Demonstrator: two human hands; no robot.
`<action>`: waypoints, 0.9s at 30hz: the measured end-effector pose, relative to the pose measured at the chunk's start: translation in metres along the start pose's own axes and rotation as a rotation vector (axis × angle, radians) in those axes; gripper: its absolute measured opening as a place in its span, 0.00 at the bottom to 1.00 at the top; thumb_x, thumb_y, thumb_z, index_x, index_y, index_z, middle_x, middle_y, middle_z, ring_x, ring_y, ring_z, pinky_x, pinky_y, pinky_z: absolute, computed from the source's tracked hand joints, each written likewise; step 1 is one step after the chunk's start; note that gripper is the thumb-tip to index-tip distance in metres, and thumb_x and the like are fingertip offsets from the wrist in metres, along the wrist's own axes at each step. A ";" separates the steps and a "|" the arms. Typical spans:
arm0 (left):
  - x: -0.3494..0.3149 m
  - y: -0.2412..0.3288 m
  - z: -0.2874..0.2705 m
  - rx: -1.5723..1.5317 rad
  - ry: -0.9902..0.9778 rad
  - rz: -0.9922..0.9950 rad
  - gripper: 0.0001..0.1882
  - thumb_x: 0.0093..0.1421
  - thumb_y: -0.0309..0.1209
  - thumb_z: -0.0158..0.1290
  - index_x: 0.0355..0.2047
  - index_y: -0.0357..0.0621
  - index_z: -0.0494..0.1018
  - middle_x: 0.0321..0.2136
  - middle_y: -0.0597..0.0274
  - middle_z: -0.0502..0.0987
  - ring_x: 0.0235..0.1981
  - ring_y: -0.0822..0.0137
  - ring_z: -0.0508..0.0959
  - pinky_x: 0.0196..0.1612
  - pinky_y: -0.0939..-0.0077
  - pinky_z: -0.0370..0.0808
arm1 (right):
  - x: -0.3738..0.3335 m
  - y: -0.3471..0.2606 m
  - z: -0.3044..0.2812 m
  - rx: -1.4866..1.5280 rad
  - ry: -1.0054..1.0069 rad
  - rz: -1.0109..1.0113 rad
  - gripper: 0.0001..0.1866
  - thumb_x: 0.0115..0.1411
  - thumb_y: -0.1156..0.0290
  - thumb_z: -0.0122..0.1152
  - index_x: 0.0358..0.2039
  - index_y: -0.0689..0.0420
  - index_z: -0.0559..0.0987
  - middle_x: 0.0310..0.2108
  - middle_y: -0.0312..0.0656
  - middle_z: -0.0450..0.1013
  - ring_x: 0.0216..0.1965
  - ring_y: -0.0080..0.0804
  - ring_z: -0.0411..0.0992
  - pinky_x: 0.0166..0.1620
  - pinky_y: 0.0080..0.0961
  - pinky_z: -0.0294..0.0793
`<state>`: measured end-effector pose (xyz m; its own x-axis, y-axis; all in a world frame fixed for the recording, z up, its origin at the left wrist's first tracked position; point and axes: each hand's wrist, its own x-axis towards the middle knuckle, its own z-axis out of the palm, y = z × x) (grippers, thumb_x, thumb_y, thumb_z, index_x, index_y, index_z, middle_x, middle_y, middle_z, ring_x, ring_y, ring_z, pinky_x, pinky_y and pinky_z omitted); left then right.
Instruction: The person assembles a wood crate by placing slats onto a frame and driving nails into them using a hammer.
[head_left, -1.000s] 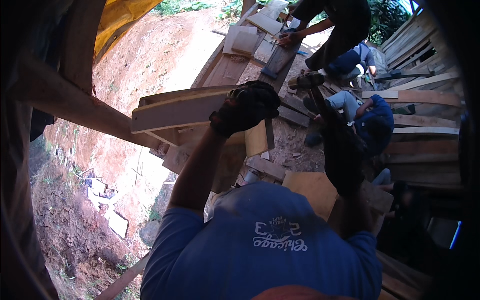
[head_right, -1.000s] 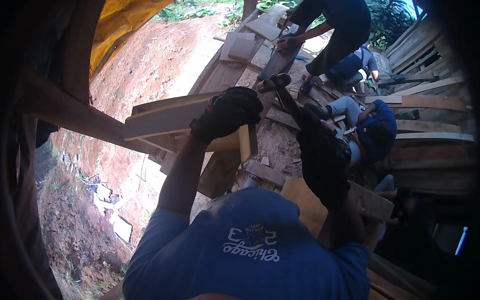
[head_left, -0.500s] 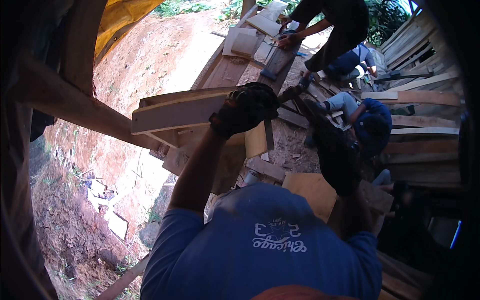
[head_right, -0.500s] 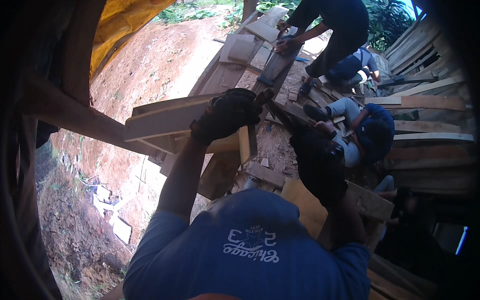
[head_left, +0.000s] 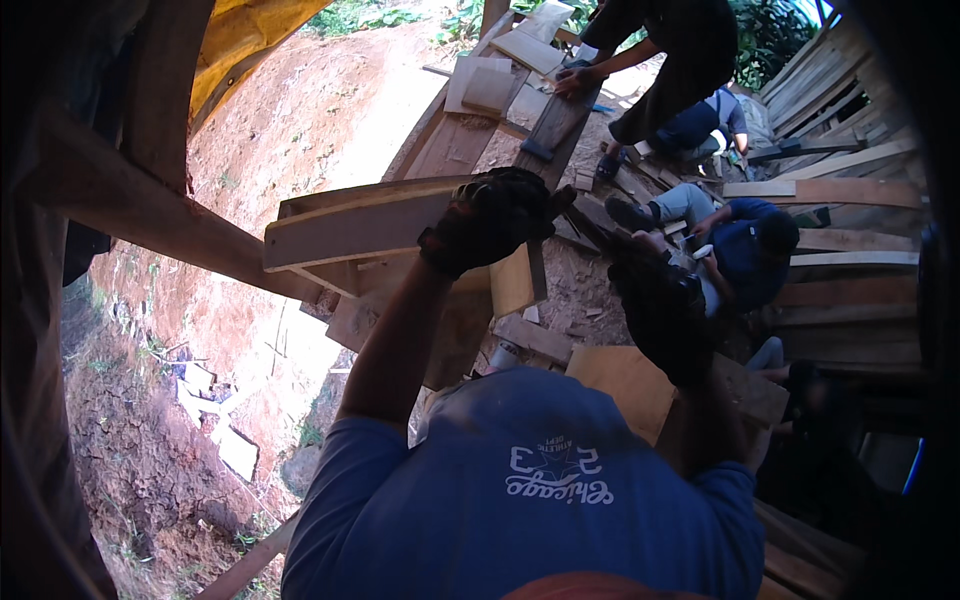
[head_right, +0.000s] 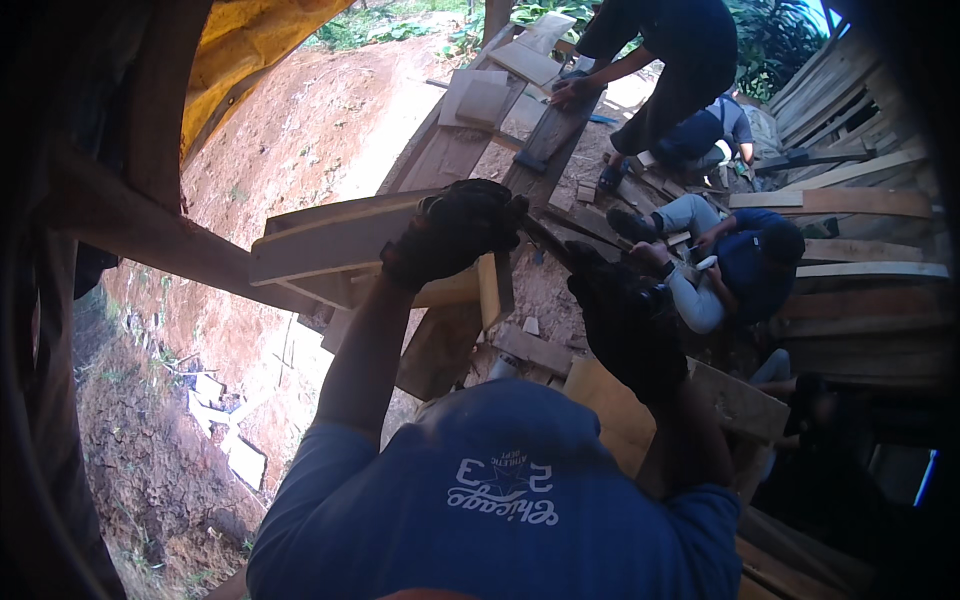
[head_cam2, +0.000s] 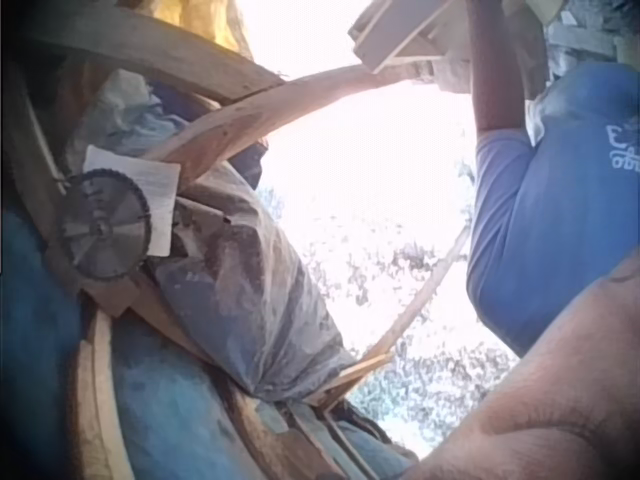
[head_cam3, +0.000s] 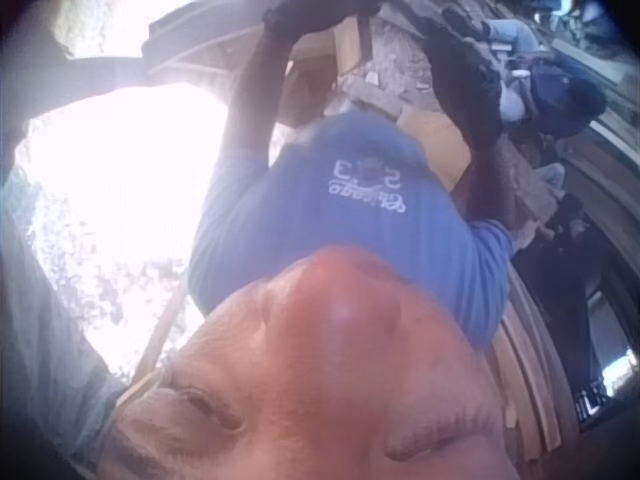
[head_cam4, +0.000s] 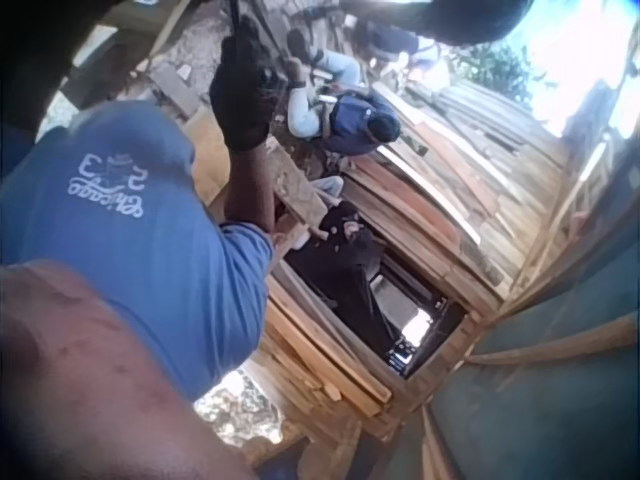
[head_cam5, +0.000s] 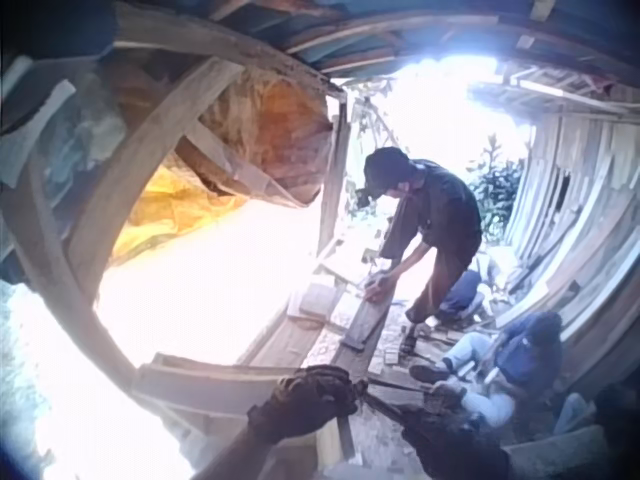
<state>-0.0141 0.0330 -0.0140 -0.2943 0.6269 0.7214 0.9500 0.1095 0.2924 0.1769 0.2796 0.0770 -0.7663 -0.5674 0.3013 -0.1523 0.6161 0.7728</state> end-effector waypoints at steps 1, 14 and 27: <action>0.000 -0.001 0.001 -0.058 0.036 0.003 0.09 0.55 0.27 0.70 0.36 0.43 0.83 0.32 0.60 0.82 0.42 0.57 0.84 0.47 0.63 0.82 | -0.004 -0.003 0.008 -0.013 -0.012 -0.004 0.24 0.74 0.60 0.57 0.67 0.51 0.75 0.57 0.42 0.79 0.40 0.33 0.80 0.43 0.34 0.79; -0.008 -0.005 0.006 -0.295 0.110 -0.099 0.10 0.54 0.26 0.69 0.37 0.44 0.83 0.36 0.57 0.84 0.43 0.54 0.84 0.49 0.62 0.82 | -0.018 0.003 0.014 0.683 0.009 0.237 0.22 0.66 0.71 0.62 0.60 0.55 0.78 0.54 0.47 0.77 0.44 0.43 0.77 0.42 0.40 0.76; -0.031 -0.027 0.024 -0.273 -0.019 -0.167 0.15 0.62 0.36 0.66 0.47 0.46 0.80 0.44 0.62 0.83 0.45 0.59 0.83 0.49 0.62 0.81 | -0.012 -0.010 0.011 -0.053 0.070 0.062 0.22 0.75 0.58 0.55 0.64 0.51 0.78 0.56 0.40 0.80 0.47 0.36 0.79 0.48 0.43 0.77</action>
<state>-0.0285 0.0294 -0.0597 -0.4396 0.6321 0.6381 0.8246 0.0024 0.5657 0.1810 0.2857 0.0596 -0.7274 -0.5673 0.3861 -0.0719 0.6225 0.7793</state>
